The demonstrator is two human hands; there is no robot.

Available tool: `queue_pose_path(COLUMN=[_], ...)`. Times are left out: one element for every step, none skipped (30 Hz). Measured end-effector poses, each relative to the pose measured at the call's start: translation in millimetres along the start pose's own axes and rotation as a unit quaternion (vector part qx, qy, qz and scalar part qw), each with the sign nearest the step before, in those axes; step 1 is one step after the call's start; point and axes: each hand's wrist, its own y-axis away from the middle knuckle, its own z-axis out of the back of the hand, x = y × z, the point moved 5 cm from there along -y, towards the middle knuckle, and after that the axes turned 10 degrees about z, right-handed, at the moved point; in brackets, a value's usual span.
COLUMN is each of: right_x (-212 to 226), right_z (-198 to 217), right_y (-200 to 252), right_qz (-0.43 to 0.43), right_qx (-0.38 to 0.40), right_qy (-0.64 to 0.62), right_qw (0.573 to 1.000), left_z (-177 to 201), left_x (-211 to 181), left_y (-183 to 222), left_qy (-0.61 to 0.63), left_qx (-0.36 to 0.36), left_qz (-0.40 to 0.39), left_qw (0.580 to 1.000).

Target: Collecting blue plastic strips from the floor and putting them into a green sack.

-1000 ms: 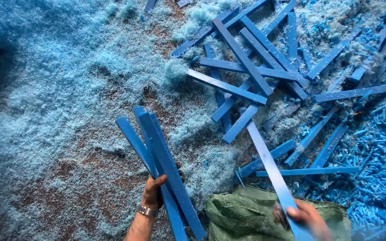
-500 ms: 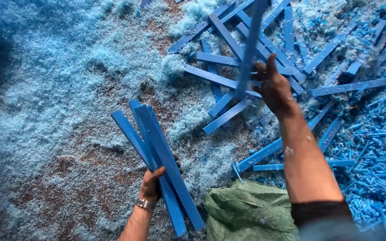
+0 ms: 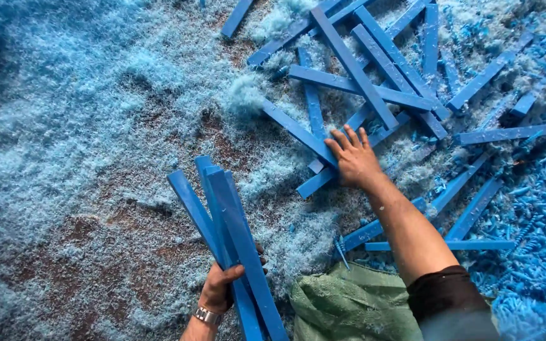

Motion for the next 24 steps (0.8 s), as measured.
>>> queue_pose_path(right_x=[3, 7, 8, 9, 17, 24, 37, 45, 53, 61, 65, 66, 66, 68, 73, 77, 83, 86, 92, 104, 113, 122, 128, 132], right_z=[-6, -9, -10, -11, 9, 23, 36, 45, 57, 68, 76, 84, 91, 108, 125, 141, 153, 165, 175, 179, 187, 195, 197, 203], right_y=[15, 24, 28, 32, 34, 35, 34, 41, 44, 49, 51, 55, 59, 55, 54, 53, 53, 54, 59, 59, 62, 64, 58, 53], right_qz=[0.024, 0.019, 0.026, 0.034, 0.032, 0.024, 0.019, 0.022, 0.012, 0.003, 0.004, -0.03, -0.064, -0.064, -0.084, -0.106, -0.107, -0.149, -0.192, -0.194, -0.182, -0.164, -0.152, -0.102], right_qx=[-0.079, -0.076, -0.056, -0.037, -0.037, 0.018, 0.073, 0.073, 0.04, 0.007, 0.006, 0.004, 0.001, -0.001, -0.014, -0.028, -0.03, -0.061, -0.088, -0.086, -0.159, -0.229, -0.233, -0.289], right_qy=[0.123, 0.12, 0.125, 0.13, 0.133, 0.049, -0.04, -0.042, -0.084, -0.125, -0.126, -0.162, -0.198, -0.198, -0.232, -0.265, -0.263, -0.317, -0.373, -0.373, -0.501, -0.615, -0.609, -0.642], right_qw=[0.989, 0.99, 0.99, 0.99, 0.99, 0.998, 0.996, 0.996, 0.996, 0.992, 0.992, 0.986, 0.978, 0.978, 0.969, 0.958, 0.958, 0.934, 0.904, 0.903, 0.831, 0.736, 0.743, 0.703], left_z=[-6, -3, -2, 0, -1, -2, -3, -3, -4, -5, -10, -14, -20, -22, -25, -27, -30, -33, -35, -41, -48, -55, -58, -62], left_x=[-2, 1, 2, 2, 1, -1, -3, -4, -9, -13, -20, -26, -33, -41, -48, -55, -61, -70, -76, -84, -93, -102, -107, -115], left_y=[3, 4, 1, -1, -1, -1, 3, 5, 6, 8, 11, 13, 15, 13, 17, 20, 18, 17, 20, 21, 22, 25, 18, 14], left_qy=[-0.009, -0.012, -0.016, -0.02, -0.021, -0.021, -0.019, -0.018, -0.035, -0.052, -0.052, -0.04, -0.029, -0.03, -0.04, -0.05, -0.052, -0.068, -0.082, -0.082, -0.083, -0.085, -0.084, -0.1], left_qx=[0.004, 0.005, -0.01, -0.025, -0.022, -0.015, -0.014, -0.017, -0.006, 0.005, 0.005, 0.008, 0.012, 0.012, 0.034, 0.057, 0.06, 0.065, 0.067, 0.067, 0.058, 0.049, 0.054, 0.058], left_qz=[-0.006, 0.0, 0.008, 0.016, 0.016, 0.015, 0.014, 0.013, -0.008, -0.03, -0.03, -0.035, -0.039, -0.04, -0.055, -0.07, -0.071, -0.102, -0.129, -0.126, -0.156, -0.186, -0.2, -0.238], left_qw=[1.0, 1.0, 1.0, 0.999, 0.999, 1.0, 1.0, 1.0, 0.999, 0.998, 0.998, 0.999, 0.999, 0.999, 0.997, 0.995, 0.994, 0.99, 0.986, 0.986, 0.982, 0.978, 0.975, 0.964])
